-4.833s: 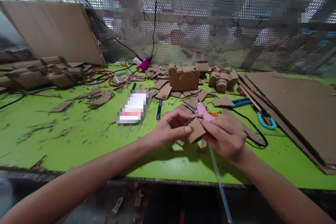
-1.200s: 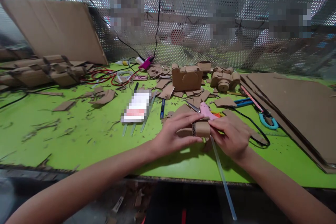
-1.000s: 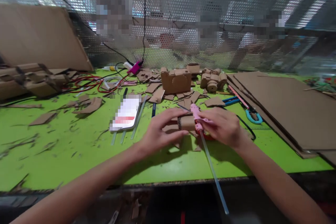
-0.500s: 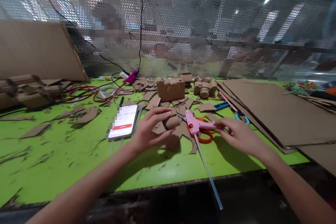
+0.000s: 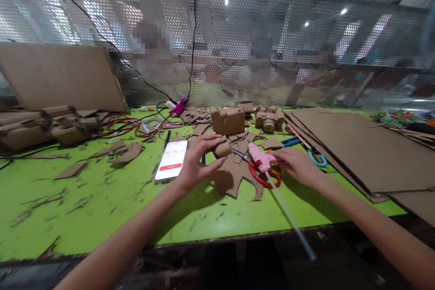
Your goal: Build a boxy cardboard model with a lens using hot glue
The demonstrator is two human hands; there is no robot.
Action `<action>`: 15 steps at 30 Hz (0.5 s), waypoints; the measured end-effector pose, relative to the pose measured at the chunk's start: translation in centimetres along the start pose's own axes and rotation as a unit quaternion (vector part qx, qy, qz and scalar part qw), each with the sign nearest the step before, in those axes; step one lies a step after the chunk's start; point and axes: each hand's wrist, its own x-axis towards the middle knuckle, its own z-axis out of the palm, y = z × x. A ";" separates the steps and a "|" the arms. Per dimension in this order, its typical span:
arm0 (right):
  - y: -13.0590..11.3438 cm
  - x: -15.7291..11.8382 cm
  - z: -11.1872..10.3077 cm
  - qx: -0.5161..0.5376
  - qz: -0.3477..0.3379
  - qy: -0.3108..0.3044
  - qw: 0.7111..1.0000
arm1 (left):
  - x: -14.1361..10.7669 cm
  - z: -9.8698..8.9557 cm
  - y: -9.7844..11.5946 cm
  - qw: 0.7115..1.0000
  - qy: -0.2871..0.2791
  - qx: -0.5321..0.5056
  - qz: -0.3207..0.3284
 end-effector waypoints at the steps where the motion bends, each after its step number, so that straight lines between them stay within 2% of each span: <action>1: 1.4 -0.1 -0.5 0.009 0.005 0.025 1.000 | 0.1 0.0 0.0 1.000 0.003 -0.003 -0.013; 4: 5.8 -0.6 -1.7 0.048 0.048 0.053 0.996 | 0.2 -0.1 0.1 1.000 0.008 -0.012 -0.018; 6: 8.0 -1.1 -2.0 0.060 0.075 0.015 0.995 | 0.3 0.0 0.2 1.000 0.007 -0.017 0.001; 8: 8.8 -1.3 -2.0 0.065 0.096 -0.034 0.993 | 0.2 0.1 0.3 1.000 0.001 -0.017 0.021; 11: 6.7 -1.2 -2.2 0.050 0.099 -0.022 0.994 | 0.1 0.3 0.3 0.999 -0.016 -0.011 0.042; 13: 3.6 -0.7 -2.3 0.031 0.104 0.060 0.992 | 0.1 0.5 0.3 0.998 -0.029 -0.014 0.049; 14: 2.0 -0.4 -2.3 0.042 0.115 0.069 0.990 | 0.1 0.5 0.2 0.998 -0.033 -0.016 0.050; 15: 0.4 0.0 -2.2 0.067 0.125 0.040 0.989 | 0.1 0.5 0.2 0.998 -0.034 -0.016 0.052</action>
